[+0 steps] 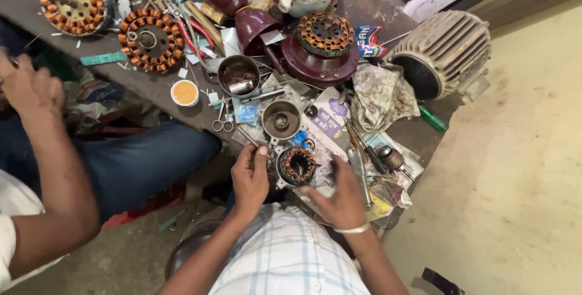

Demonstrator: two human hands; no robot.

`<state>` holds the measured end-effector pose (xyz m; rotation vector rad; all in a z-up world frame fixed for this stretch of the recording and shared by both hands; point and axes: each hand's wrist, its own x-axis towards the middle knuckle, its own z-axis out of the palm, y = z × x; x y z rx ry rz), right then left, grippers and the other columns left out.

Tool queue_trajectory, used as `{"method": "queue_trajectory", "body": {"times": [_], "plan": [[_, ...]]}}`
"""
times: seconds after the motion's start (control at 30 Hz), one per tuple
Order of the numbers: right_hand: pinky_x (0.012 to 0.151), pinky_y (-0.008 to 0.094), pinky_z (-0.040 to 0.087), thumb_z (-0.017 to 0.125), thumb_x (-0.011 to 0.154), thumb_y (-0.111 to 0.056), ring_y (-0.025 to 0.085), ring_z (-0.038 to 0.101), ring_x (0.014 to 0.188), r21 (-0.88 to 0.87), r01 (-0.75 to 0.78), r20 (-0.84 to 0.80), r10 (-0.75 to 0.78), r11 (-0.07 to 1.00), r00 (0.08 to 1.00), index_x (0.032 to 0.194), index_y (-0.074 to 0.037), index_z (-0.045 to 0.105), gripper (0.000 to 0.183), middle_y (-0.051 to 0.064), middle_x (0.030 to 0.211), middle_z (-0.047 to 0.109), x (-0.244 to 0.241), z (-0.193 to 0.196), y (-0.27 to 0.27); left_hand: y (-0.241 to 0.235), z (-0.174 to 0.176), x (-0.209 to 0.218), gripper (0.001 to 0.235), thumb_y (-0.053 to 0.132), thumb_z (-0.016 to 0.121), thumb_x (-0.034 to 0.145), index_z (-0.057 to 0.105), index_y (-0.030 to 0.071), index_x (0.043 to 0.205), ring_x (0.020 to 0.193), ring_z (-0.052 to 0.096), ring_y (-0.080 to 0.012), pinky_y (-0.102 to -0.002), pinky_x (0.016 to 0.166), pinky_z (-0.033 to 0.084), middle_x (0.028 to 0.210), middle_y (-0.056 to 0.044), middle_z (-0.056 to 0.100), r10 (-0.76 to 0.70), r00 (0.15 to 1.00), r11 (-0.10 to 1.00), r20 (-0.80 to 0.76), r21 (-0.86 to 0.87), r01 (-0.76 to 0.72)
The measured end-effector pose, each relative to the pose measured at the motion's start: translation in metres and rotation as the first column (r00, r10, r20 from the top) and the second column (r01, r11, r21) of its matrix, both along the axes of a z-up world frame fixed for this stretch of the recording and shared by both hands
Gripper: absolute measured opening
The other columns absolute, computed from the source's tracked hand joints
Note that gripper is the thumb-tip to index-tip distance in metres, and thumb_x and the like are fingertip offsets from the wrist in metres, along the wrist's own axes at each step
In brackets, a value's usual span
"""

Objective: The person sits at a cluttered repair bench and reassembles electric motor units, fitting copper-wound stators into housings and tapping them into place with a mallet. They handle several motor parts one at a time, pressing and seating the wound coils inside the housings and setting finished assemblies on the bench.

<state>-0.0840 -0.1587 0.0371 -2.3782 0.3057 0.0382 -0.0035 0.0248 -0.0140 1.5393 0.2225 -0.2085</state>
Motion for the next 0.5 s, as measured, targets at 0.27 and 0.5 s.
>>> {"method": "queue_trajectory", "body": {"times": [0.27,0.5], "plan": [[0.089,0.050,0.049,0.076,0.083,-0.029,0.043,0.061,0.100,-0.388,0.145,-0.084,-0.192,0.910,0.978,0.117,0.001,0.061,0.049,0.024,0.107,0.063,-0.026,-0.021,-0.038,-0.023,0.004,0.019,0.016,0.009,0.057,0.104,0.069,0.001,0.108,0.087,0.078,-0.0194,-0.032,0.073,0.059,0.098,-0.012,0.079,-0.201,0.944,0.972,0.263,0.176,0.158],[0.089,0.052,0.049,0.073,0.087,-0.021,0.047,0.060,0.104,-0.391,0.262,-0.083,-0.317,0.882,0.945,0.120,0.006,0.054,0.047,0.030,0.111,0.061,-0.038,-0.043,-0.056,-0.029,-0.006,0.024,0.014,0.008,0.059,0.102,0.068,0.000,0.110,0.088,0.076,-0.0272,-0.036,0.075,0.058,0.098,-0.014,0.077,-0.266,0.888,0.953,0.375,0.243,0.183]]}}
